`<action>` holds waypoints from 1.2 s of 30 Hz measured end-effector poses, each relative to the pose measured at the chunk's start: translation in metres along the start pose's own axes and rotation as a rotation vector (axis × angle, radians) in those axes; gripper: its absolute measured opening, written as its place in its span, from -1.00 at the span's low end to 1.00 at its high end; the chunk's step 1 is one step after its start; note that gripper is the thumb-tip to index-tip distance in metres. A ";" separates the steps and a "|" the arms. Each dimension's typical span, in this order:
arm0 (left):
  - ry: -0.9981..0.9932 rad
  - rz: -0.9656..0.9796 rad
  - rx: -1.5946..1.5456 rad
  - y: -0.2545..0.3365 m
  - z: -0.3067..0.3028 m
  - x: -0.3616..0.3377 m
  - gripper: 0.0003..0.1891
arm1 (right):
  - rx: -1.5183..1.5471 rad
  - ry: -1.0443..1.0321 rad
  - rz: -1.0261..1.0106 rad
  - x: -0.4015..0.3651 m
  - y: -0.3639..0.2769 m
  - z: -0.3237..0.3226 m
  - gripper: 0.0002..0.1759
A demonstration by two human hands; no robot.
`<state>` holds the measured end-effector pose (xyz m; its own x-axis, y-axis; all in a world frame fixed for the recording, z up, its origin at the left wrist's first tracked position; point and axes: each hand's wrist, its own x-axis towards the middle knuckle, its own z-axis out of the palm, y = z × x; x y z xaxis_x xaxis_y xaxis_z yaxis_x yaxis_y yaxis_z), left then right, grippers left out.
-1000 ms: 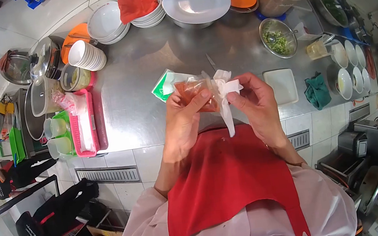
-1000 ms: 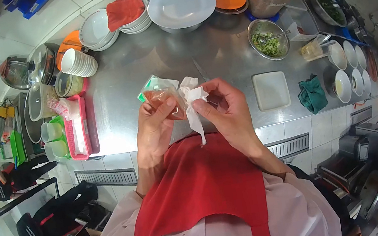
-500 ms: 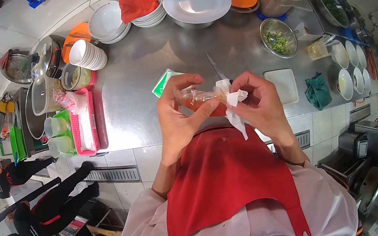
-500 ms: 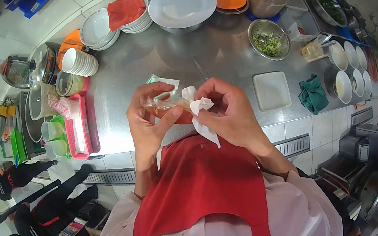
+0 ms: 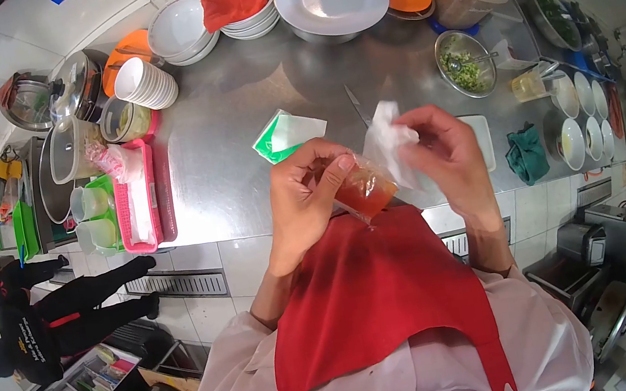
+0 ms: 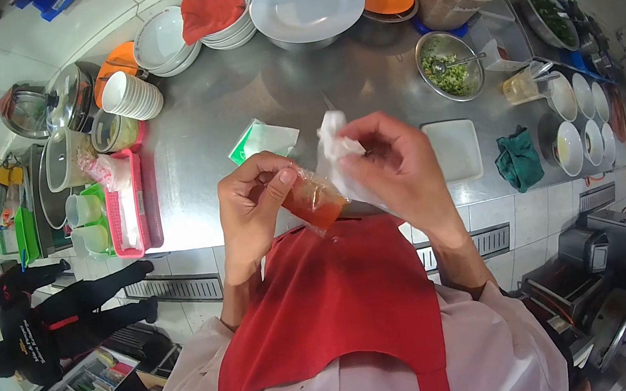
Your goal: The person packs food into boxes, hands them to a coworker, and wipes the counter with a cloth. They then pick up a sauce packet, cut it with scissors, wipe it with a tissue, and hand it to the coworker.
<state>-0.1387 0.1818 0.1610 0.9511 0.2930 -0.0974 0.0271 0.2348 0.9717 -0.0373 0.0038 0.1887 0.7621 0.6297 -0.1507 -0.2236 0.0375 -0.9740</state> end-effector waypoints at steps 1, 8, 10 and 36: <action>0.017 0.022 0.036 0.001 0.001 0.000 -0.93 | 0.017 -0.011 -0.024 0.002 -0.001 -0.002 -0.76; 0.088 0.215 0.292 -0.006 0.005 0.002 -0.97 | -0.305 -0.016 -0.310 0.010 0.016 0.019 -0.80; 0.105 0.246 0.376 -0.005 0.005 0.001 -0.96 | -0.444 -0.024 -0.347 0.012 0.016 0.020 -0.79; 0.281 0.364 0.531 0.012 0.000 -0.001 -0.84 | -0.110 -0.072 -0.133 -0.010 0.030 -0.022 -0.92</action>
<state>-0.1394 0.1841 0.1729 0.8144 0.5126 0.2721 -0.0637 -0.3870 0.9199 -0.0380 -0.0186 0.1571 0.7342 0.6789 -0.0107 -0.0529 0.0415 -0.9977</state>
